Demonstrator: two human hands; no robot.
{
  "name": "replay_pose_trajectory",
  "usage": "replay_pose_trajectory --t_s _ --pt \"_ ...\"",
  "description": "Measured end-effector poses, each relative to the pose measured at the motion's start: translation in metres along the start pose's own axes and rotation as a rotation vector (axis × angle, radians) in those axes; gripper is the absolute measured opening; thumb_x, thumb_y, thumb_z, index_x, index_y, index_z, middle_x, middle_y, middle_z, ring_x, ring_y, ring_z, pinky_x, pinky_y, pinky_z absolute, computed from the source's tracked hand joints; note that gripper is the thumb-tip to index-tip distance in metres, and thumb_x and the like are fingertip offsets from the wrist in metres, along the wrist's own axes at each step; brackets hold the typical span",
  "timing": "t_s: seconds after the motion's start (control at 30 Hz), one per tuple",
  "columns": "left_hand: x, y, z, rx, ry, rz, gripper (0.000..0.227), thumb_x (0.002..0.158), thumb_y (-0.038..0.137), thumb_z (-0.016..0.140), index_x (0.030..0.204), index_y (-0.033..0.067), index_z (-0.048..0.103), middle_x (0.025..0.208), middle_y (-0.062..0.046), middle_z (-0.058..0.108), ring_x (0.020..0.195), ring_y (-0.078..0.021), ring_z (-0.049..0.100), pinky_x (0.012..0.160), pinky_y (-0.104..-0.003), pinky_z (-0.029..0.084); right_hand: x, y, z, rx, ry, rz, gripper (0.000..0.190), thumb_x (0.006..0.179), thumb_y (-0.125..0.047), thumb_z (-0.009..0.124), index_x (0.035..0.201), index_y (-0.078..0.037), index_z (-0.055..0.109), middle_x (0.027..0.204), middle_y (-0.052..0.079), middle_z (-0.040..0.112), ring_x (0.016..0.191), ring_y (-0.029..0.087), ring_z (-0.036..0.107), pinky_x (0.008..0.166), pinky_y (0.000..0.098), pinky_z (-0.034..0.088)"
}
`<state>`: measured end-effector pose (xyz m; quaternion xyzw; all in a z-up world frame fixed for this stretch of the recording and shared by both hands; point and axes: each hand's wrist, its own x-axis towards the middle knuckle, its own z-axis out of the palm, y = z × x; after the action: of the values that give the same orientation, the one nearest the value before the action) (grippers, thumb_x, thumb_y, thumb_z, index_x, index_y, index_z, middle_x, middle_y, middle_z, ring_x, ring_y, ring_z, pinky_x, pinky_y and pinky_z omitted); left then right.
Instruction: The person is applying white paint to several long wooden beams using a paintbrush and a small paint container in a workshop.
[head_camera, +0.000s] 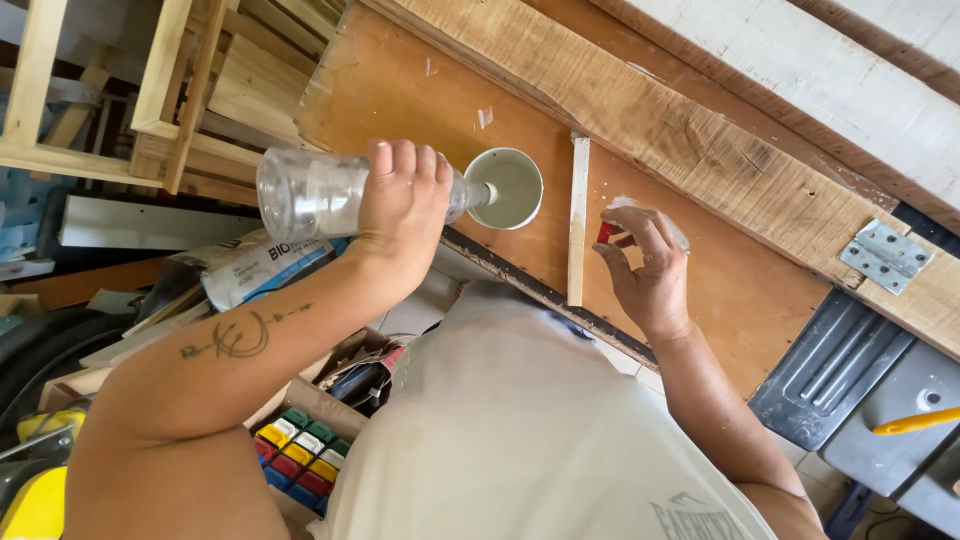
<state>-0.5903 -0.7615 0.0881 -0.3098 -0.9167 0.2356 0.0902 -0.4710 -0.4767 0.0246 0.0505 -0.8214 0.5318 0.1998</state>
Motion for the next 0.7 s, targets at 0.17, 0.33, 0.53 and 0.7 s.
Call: replay_pose_trajectory --t_s 0.17,0.33,0.53,0.7 --pt "0.017 0.006 -0.003 0.069 -0.230 0.041 0.032 0.091 0.014 0.067 0.122 0.0123 0.076 0.106 -0.017 0.071 0.105 -0.0377 0.057 0.101 -0.060 0.032 -0.010 0.011 -0.006 0.013 0.009 0.021 0.028 0.097 -0.009 0.084 0.122 -0.002 0.074 0.104 0.016 0.069 0.088 0.032 0.073 0.070 0.0381 0.063" --pt "0.006 -0.009 -0.001 0.033 -0.237 0.021 0.036 0.087 0.014 0.072 0.123 0.0134 0.075 0.103 -0.014 0.072 0.102 -0.0341 0.057 0.097 -0.057 0.033 -0.016 0.020 -0.006 0.013 0.000 0.029 0.030 0.094 -0.008 0.085 0.121 -0.002 0.074 0.102 0.016 0.069 0.086 0.032 0.073 0.069 0.0389 0.063" --pt "-0.014 -0.031 -0.024 -0.144 -0.307 -0.045 0.058 0.079 0.011 0.079 0.136 0.0123 0.067 0.113 -0.014 0.071 0.104 -0.0326 0.059 0.091 -0.051 0.033 -0.012 0.021 -0.003 0.017 -0.036 0.023 0.030 0.094 -0.008 0.086 0.121 -0.003 0.074 0.102 0.015 0.069 0.087 0.030 0.072 0.070 0.0383 0.063" --pt "-0.043 -0.035 0.000 -0.381 -0.412 -0.198 0.095 0.057 0.023 0.096 0.144 0.0169 0.060 0.121 -0.018 0.072 0.106 -0.0381 0.064 0.088 -0.056 0.038 -0.006 0.017 0.007 0.029 -0.060 0.033 0.032 0.093 -0.009 0.087 0.122 -0.003 0.074 0.103 0.014 0.070 0.087 0.028 0.072 0.071 0.0377 0.063"
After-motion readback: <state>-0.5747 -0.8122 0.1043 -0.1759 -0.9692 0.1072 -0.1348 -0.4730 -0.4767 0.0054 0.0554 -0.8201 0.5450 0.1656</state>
